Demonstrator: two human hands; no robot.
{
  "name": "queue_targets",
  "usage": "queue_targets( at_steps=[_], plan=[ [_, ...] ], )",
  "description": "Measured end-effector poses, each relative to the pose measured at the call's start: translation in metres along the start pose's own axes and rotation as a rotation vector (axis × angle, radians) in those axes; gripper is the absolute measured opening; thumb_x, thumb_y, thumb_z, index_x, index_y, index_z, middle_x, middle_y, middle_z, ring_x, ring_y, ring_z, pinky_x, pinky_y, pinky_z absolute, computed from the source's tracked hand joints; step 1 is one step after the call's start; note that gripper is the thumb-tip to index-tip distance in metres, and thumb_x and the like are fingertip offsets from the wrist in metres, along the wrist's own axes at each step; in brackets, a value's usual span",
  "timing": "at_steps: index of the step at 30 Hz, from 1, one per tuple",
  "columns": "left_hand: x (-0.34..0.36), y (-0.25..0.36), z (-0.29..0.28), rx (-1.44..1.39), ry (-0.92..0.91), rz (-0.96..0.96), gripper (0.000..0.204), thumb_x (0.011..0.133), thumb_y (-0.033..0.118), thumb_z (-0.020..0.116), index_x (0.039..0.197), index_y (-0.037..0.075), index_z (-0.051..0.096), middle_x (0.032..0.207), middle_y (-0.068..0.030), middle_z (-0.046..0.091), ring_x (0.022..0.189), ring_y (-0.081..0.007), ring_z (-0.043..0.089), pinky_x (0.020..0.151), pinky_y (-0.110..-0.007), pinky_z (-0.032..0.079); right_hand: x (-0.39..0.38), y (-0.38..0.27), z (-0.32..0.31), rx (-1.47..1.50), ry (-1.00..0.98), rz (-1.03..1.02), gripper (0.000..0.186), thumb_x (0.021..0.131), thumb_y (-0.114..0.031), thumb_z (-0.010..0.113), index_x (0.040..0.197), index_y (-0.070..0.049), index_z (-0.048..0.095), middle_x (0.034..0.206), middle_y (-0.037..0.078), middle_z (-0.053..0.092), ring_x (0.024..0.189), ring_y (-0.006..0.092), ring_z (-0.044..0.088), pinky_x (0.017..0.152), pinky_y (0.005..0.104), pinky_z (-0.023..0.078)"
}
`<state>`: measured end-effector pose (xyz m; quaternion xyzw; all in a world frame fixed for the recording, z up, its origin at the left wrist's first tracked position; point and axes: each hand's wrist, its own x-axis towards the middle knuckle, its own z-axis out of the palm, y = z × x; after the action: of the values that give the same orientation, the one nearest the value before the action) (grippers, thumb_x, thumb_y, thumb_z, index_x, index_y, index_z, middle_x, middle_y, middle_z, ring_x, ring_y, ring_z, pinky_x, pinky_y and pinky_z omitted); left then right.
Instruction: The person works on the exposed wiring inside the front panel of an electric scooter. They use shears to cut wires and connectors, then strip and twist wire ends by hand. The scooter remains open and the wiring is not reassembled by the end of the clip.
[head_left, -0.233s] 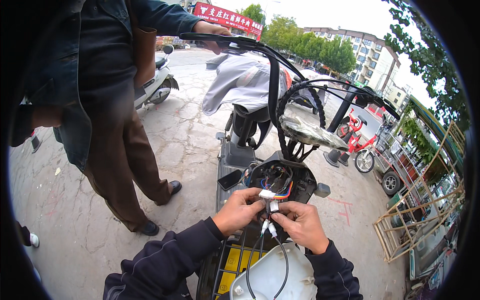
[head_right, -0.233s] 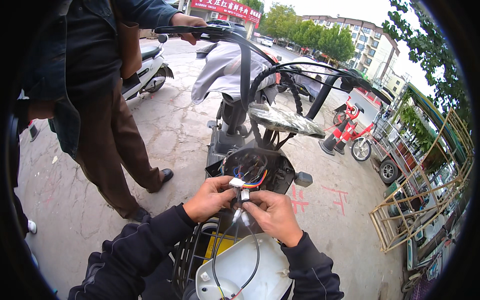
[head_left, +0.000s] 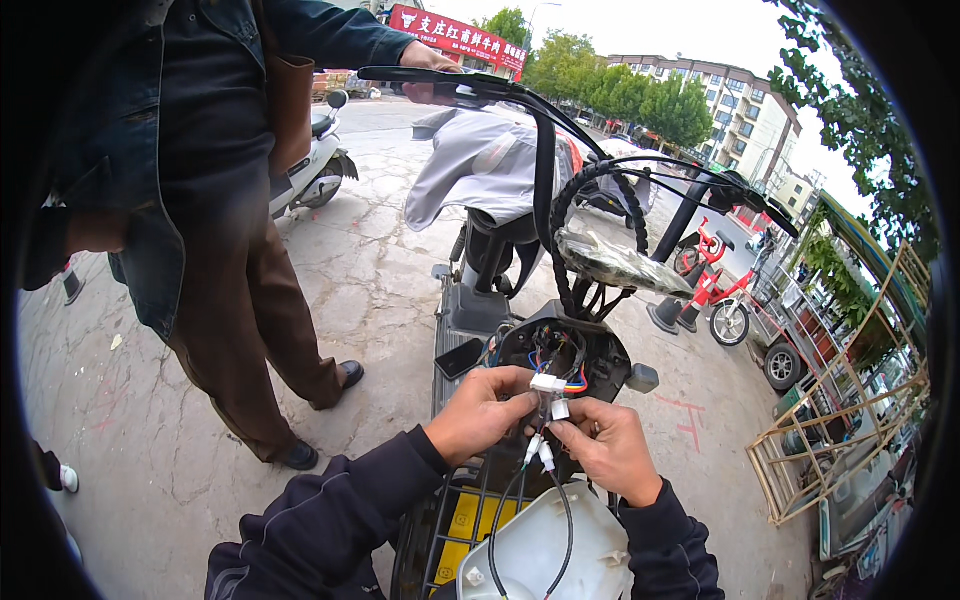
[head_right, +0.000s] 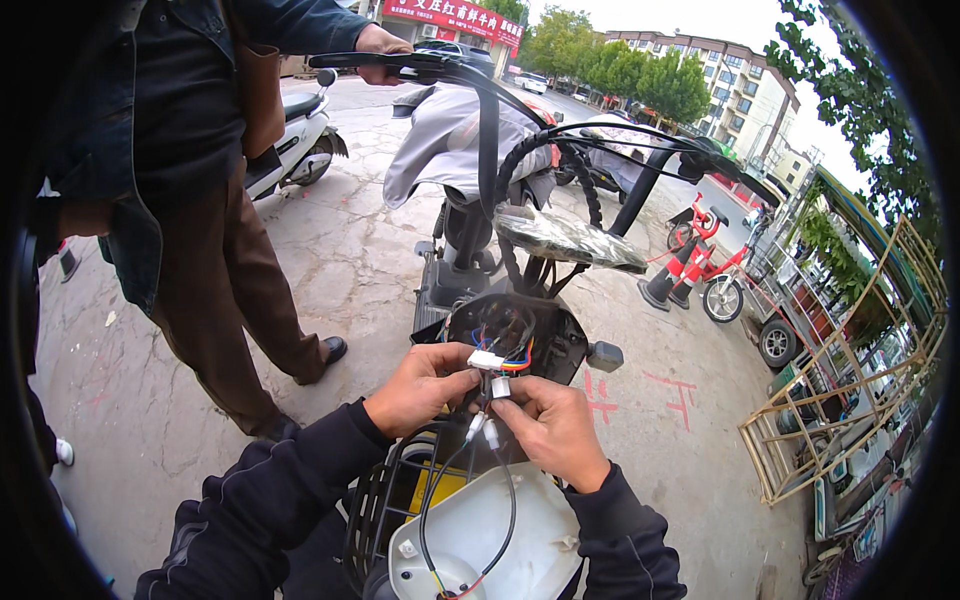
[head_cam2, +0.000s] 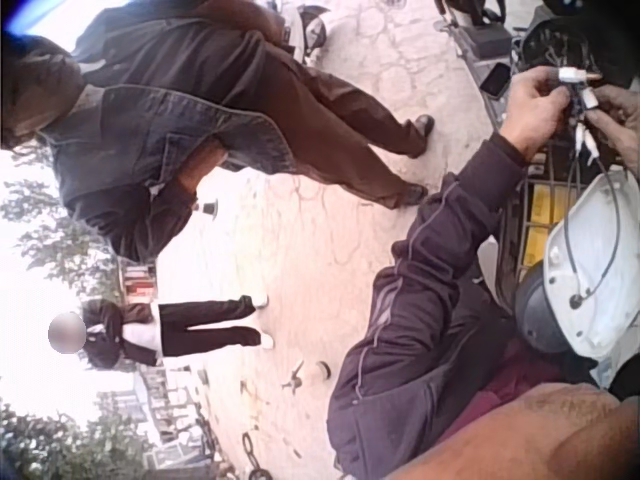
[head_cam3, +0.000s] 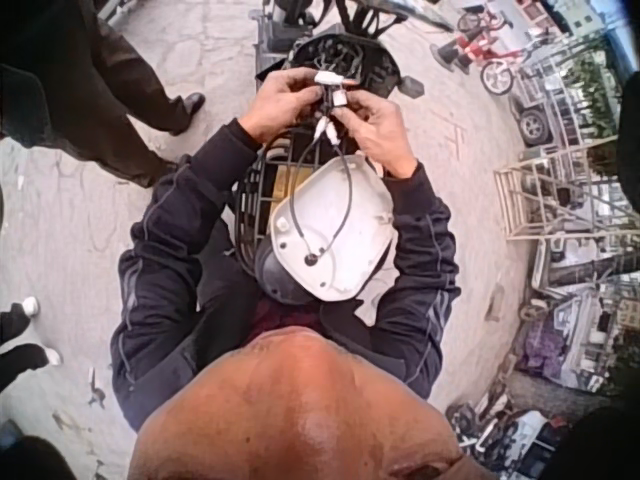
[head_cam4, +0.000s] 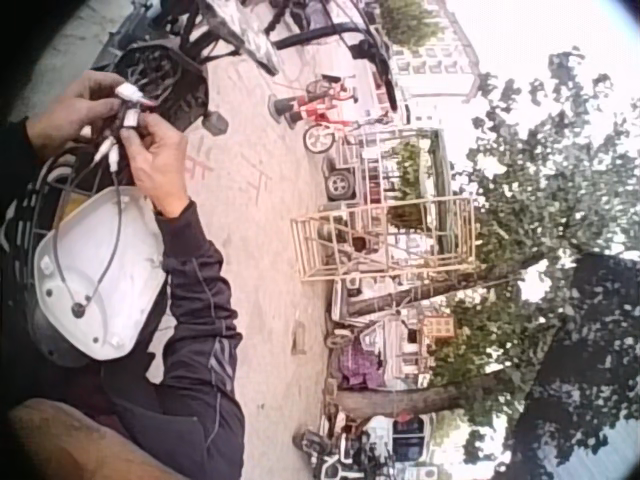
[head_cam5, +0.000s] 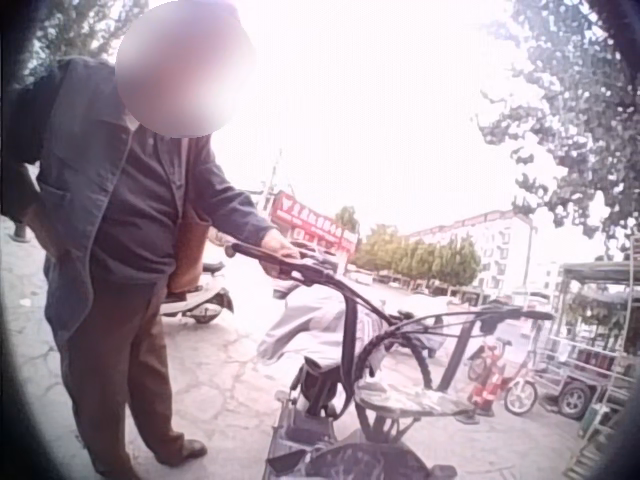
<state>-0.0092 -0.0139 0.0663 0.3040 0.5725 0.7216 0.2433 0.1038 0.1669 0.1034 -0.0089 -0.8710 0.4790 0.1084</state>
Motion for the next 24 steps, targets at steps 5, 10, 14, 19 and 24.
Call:
queue_targets(
  at_steps=[5,10,14,19,24],
  plan=[
    [0.008,0.013,0.012,-0.068,-0.033,0.086,0.023,0.100,0.011,0.063,0.117,-0.003,0.071,0.085,-0.0011,0.070,0.072,-0.0052,0.061,0.063,-0.023,0.047,-0.003,0.002,-0.009,0.156,0.032,-0.003,0.012,0.097,-0.008,0.071,0.106,0.001,0.071,0.077,0.000,0.068,0.062,0.0050,0.059,0.055,0.0233,0.046],
    [0.016,0.016,0.019,-0.102,-0.037,0.087,0.023,0.102,0.012,0.064,0.119,-0.003,0.070,0.088,-0.0017,0.071,0.074,-0.0059,0.062,0.066,-0.023,0.050,-0.003,0.004,-0.015,0.204,0.072,-0.054,0.015,0.098,-0.010,0.071,0.108,0.002,0.069,0.078,0.002,0.068,0.063,0.0064,0.059,0.056,0.0239,0.047],
    [0.015,0.007,0.020,-0.202,-0.033,0.082,0.023,0.104,0.010,0.064,0.123,-0.003,0.067,0.095,-0.0036,0.071,0.077,-0.0068,0.065,0.067,-0.023,0.052,-0.004,0.005,-0.016,0.185,0.077,-0.050,0.016,0.098,-0.009,0.071,0.108,0.004,0.069,0.076,0.002,0.067,0.063,0.0070,0.060,0.057,0.0238,0.048],
    [-0.002,-0.015,0.011,-0.170,0.020,0.034,0.023,0.105,0.007,0.062,0.125,-0.004,0.066,0.099,-0.0055,0.071,0.080,-0.0091,0.065,0.072,-0.025,0.055,-0.008,0.005,-0.012,0.100,-0.017,-0.008,0.019,0.096,-0.007,0.073,0.111,0.004,0.073,0.078,0.000,0.068,0.063,0.0047,0.057,0.056,0.0232,0.046],
    [-0.006,-0.037,0.005,-0.203,0.066,-0.003,0.022,0.104,0.005,0.062,0.125,-0.001,0.066,0.107,-0.0048,0.072,0.081,-0.0091,0.067,0.074,-0.024,0.056,-0.009,0.005,-0.012,-0.062,-0.198,0.037,0.022,0.094,-0.007,0.075,0.112,0.005,0.073,0.072,-0.001,0.065,0.062,0.0036,0.053,0.054,0.0239,0.041]
  ],
)
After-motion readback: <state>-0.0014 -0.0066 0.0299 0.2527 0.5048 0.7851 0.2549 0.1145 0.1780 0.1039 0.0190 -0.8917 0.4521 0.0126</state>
